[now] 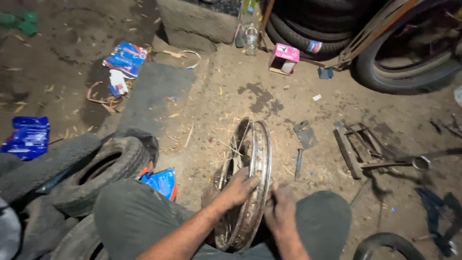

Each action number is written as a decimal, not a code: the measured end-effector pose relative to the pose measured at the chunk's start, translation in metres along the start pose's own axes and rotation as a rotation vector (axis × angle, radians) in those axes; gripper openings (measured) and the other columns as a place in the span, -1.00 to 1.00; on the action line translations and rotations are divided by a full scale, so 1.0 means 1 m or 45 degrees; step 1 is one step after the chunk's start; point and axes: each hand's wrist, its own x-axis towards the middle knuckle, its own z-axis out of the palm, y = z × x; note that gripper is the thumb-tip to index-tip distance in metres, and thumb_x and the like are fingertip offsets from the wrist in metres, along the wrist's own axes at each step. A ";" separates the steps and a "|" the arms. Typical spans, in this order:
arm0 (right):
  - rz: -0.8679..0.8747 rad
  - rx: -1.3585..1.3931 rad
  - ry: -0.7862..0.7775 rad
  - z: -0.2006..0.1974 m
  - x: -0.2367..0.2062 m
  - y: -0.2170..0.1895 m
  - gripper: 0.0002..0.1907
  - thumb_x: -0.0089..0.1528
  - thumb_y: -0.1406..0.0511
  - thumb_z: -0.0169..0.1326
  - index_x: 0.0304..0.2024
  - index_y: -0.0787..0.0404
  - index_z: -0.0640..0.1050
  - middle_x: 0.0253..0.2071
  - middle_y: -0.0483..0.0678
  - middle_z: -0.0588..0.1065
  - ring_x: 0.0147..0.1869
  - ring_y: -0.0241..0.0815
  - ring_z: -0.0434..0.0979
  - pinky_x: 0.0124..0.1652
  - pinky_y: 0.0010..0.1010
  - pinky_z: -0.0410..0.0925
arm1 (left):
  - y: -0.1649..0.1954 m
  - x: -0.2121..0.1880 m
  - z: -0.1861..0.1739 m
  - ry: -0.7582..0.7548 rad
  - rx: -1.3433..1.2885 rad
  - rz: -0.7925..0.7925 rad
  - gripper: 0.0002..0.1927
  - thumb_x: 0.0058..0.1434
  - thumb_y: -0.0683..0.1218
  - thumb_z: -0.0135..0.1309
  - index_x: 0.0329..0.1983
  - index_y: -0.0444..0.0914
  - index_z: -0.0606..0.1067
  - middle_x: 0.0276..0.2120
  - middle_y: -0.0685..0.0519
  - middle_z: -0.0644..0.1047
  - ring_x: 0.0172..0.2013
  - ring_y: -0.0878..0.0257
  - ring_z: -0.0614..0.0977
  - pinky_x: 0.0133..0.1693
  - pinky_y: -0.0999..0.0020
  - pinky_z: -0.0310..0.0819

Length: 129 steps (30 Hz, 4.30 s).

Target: The person sits on the ground holding a motorcycle wheel rim on their lap and works on the spokes, using a small hand tool to turn the spoke nipples around the rim while rotating the wheel to reach different sections.

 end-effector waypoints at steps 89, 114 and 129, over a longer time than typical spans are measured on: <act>0.783 1.104 0.107 0.013 -0.030 0.008 -0.88 0.32 0.29 0.02 -0.33 0.12 0.39 -0.46 -0.18 0.33 -0.42 -0.35 0.33 -0.47 -0.46 0.27 | -0.022 0.003 -0.005 -0.079 0.129 -0.078 -0.54 0.32 0.11 -0.04 -0.03 -0.36 0.56 -0.19 -0.25 0.64 -0.16 -0.04 0.66 -0.05 0.11 0.53; 0.705 1.210 0.170 0.014 0.020 0.051 -0.81 0.42 0.27 0.10 -0.28 0.11 0.40 -0.44 -0.12 0.38 -0.46 -0.26 0.34 -0.51 -0.45 0.22 | -0.017 0.005 -0.003 0.048 0.107 0.017 -0.57 0.33 0.07 0.07 0.03 -0.37 0.56 -0.13 -0.10 0.64 -0.11 0.19 0.61 -0.01 0.21 0.49; -0.261 -0.265 0.107 0.014 -0.009 0.006 -0.96 0.32 0.42 -0.02 -0.19 0.21 0.44 -0.27 -0.07 0.37 -0.19 -0.19 0.35 -0.21 -0.35 0.32 | 0.002 0.000 -0.010 -0.063 0.038 -0.047 -0.58 0.34 0.08 0.01 0.00 -0.36 0.57 -0.16 -0.10 0.65 -0.14 0.21 0.63 -0.02 0.23 0.52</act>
